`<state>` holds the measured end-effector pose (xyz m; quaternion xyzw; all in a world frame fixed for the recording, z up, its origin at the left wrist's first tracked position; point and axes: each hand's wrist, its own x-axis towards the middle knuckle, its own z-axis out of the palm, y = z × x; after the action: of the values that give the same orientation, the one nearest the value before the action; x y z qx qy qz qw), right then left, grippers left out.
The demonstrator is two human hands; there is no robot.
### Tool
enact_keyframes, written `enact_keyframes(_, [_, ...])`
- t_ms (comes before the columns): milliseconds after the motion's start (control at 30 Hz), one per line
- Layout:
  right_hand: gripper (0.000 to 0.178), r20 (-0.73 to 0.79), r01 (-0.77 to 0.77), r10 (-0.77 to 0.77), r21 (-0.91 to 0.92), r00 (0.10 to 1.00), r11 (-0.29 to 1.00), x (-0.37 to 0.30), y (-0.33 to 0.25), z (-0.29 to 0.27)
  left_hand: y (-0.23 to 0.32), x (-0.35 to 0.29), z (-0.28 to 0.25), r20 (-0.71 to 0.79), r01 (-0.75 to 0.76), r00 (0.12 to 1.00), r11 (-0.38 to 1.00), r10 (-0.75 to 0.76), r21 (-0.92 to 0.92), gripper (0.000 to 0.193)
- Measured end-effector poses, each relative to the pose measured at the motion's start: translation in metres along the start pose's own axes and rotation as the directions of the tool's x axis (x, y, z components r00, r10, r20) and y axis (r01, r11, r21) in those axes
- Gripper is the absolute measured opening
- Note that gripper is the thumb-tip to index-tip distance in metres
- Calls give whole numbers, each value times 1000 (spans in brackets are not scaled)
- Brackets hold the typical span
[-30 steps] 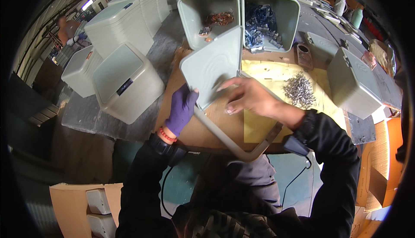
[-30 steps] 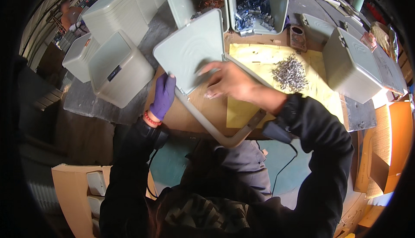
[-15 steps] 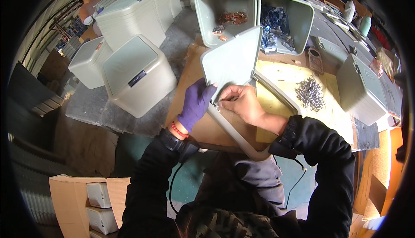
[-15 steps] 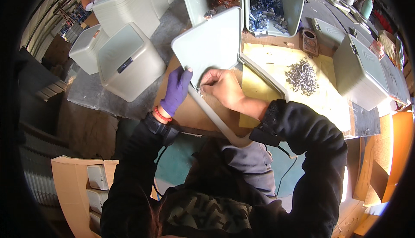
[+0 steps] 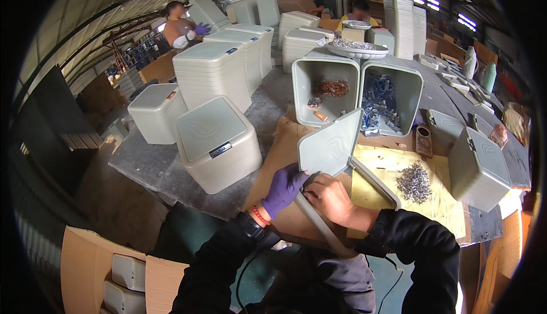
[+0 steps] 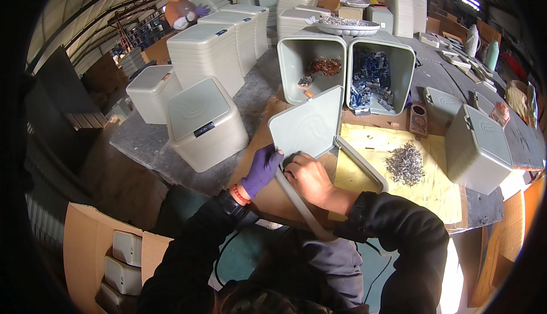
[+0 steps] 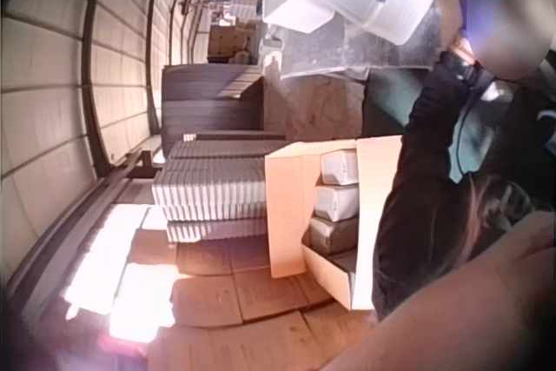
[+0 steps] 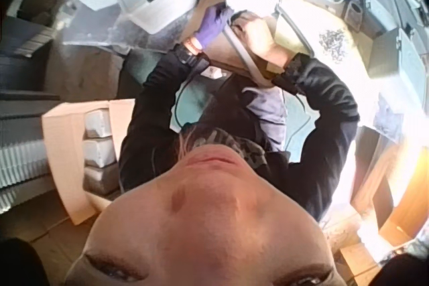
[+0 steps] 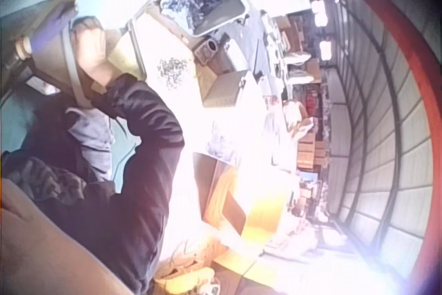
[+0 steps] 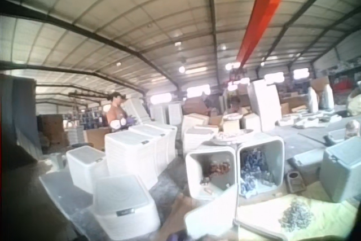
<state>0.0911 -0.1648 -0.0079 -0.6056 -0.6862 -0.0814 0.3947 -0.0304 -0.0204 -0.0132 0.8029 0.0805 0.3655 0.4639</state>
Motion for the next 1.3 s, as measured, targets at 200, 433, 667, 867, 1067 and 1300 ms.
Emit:
enact_keyframes(200, [6,39,38,-35,-65,999,997,-6,3,6,-1,0,1,-15,-42,999,999,43,27,33])
enact_keyframes(433, [17,75,-188,188,-12,979,982,4,-9,3,1,1,-2,-12,56,998,997,-55,59,37])
enact_keyframes(667, [59,236,-515,529,-122,815,848,9,-5,-20,6,-3,2,-40,191,981,981,-190,24,30])
enact_keyframes(867, [20,136,-445,489,-262,862,857,8,62,-146,9,3,6,161,-46,987,982,16,183,23])
enact_keyframes(1067, [16,230,-289,408,-418,883,861,-70,137,-200,11,5,5,7,62,998,995,-62,73,21])
enact_keyframes(1300, [21,262,-460,606,-451,751,765,-79,148,-204,10,6,4,11,161,987,986,-161,47,17])
